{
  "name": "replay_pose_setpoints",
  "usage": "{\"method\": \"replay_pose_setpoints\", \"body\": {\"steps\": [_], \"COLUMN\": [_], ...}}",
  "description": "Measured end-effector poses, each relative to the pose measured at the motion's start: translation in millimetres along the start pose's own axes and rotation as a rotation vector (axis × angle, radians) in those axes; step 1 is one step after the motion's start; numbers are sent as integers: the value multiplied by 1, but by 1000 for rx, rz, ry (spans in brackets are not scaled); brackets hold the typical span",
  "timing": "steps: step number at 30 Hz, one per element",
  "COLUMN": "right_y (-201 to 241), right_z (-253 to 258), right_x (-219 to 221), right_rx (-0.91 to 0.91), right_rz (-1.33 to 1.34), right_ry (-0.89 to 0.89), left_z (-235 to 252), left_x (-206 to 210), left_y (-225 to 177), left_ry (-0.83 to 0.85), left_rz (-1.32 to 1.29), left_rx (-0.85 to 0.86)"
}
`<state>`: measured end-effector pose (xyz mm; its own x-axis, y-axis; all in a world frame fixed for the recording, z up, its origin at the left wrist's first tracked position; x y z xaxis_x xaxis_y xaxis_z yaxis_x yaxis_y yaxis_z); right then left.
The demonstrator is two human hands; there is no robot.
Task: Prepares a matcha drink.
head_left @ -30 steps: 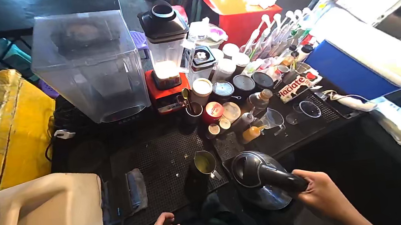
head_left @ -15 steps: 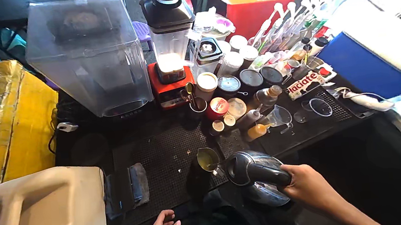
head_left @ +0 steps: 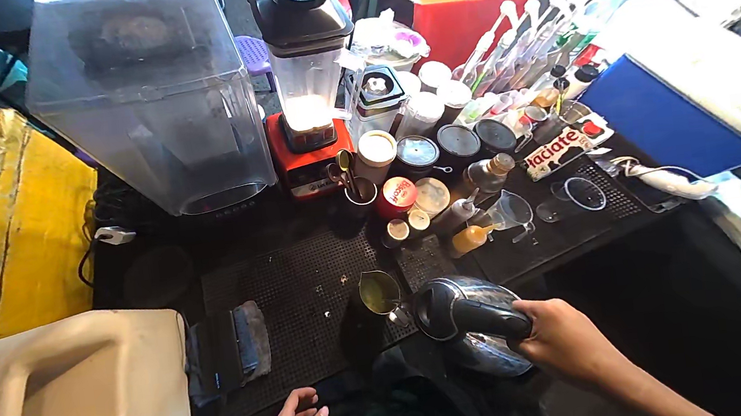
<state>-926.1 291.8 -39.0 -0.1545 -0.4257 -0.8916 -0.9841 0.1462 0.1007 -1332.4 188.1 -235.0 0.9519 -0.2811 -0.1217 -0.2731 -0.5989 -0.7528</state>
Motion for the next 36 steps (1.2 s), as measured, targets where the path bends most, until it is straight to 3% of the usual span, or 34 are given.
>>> {"method": "replay_pose_setpoints", "body": {"steps": [36], "right_y": [-2], "right_z": [0], "right_x": [-8], "right_rx": [37], "right_rz": [-51], "right_ry": [70], "left_z": [-1], "left_x": [2], "left_y": [-2], "left_ry": [-6], "left_rz": [6], "left_rx": [1]}}
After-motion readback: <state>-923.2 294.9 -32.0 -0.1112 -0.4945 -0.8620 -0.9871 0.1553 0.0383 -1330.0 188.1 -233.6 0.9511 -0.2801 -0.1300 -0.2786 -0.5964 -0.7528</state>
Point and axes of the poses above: each hand's wrist, its own z-axis towards the middle knuckle, its own x-axis out of the palm, y = z × x, the point moved 7 cm from there along z, towards the middle knuckle
